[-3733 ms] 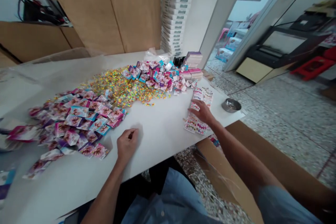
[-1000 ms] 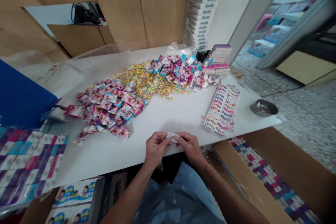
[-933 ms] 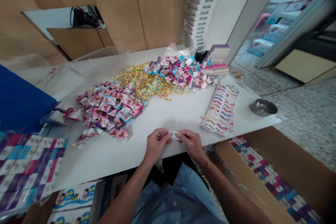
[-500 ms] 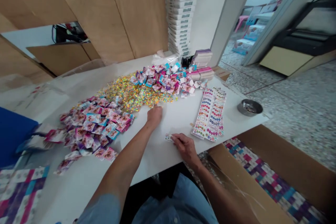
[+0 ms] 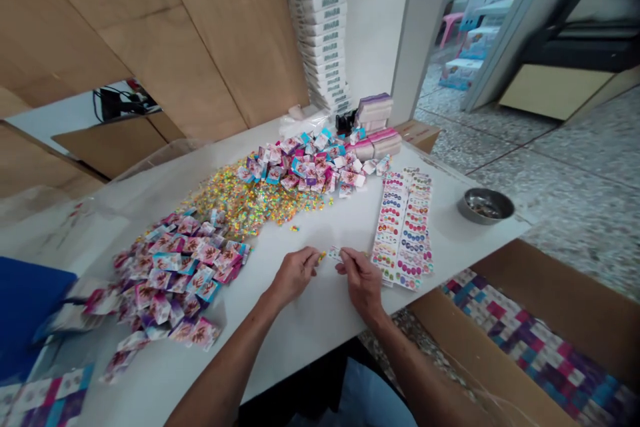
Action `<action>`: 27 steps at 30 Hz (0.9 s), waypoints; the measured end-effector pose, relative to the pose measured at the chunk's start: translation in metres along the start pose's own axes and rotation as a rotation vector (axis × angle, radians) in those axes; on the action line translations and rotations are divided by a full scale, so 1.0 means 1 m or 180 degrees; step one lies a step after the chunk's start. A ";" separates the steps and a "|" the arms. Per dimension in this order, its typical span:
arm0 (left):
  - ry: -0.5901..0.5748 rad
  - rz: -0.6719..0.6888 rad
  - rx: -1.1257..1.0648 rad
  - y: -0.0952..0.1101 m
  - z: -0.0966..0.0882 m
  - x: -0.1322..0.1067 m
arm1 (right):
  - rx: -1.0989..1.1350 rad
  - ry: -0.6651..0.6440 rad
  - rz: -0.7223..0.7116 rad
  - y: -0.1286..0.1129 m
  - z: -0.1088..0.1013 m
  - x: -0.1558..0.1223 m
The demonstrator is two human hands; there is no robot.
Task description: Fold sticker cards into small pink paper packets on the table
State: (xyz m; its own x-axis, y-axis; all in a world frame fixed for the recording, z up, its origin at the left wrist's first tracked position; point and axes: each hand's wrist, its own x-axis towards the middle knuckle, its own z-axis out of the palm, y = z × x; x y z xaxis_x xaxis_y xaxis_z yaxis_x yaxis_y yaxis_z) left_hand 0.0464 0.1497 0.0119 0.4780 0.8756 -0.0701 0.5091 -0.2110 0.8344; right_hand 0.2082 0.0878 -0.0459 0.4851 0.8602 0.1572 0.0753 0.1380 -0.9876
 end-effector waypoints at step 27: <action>0.2118 -0.1012 -0.0598 0.007 -0.045 0.184 | 0.0888 -0.0505 0.0515 0.001 0.013 0.000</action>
State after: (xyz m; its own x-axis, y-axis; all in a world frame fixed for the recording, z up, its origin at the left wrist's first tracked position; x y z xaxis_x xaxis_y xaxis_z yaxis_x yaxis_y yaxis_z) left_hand 0.1059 0.3288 0.0296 -0.2340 0.9718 -0.0280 0.3914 0.1205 0.9123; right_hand 0.1967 0.0939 -0.0472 0.3283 0.9444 0.0187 -0.2428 0.1036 -0.9645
